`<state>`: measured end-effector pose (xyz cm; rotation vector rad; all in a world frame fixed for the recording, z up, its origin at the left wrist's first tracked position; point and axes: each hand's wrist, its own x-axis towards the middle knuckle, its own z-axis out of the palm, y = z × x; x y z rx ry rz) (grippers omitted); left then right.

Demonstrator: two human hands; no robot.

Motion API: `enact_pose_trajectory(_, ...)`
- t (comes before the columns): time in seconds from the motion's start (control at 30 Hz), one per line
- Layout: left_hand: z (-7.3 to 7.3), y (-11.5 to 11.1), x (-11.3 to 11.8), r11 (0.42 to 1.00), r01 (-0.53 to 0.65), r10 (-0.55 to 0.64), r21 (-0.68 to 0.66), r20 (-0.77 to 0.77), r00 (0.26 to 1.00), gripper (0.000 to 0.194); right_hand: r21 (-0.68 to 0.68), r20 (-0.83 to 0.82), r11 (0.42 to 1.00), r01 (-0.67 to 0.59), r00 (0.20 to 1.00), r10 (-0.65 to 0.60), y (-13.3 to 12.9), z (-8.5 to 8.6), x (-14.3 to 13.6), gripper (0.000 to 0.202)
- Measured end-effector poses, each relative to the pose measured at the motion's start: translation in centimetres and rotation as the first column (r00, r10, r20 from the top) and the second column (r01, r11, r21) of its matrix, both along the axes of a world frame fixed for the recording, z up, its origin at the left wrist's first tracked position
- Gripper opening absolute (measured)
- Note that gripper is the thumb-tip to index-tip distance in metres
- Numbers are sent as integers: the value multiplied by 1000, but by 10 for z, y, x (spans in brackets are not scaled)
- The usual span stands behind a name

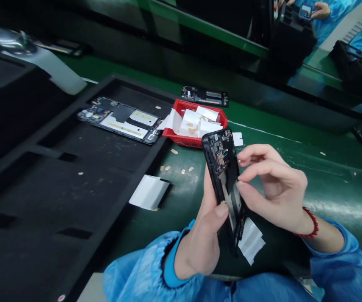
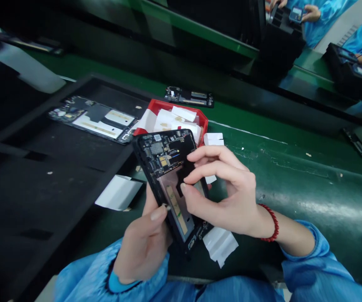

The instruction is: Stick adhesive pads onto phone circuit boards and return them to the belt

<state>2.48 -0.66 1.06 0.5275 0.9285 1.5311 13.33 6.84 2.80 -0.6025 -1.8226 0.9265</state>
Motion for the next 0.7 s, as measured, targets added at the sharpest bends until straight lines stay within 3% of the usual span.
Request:
enact_pose_trajectory(0.13,-11,-4,-6,993,49,-50,111,0,999,60,123,-15,992,-4,1000,6,-12,10,3,12)
enact_pose_trajectory(0.23,-17,-3,-10,983,63,-51,174,-69,996,56,234,68,972,-19,998,3,-15,14,3,10)
enact_pose_trajectory(0.37,-17,-3,-10,981,48,-32,186,-88,996,53,238,161,969,-60,987,21,-9,12,4,9)
enact_pose_trajectory(0.7,-4,-6,-4,999,-20,23,28,-86,996,65,212,147,975,-61,989,30,-5,10,2,9)
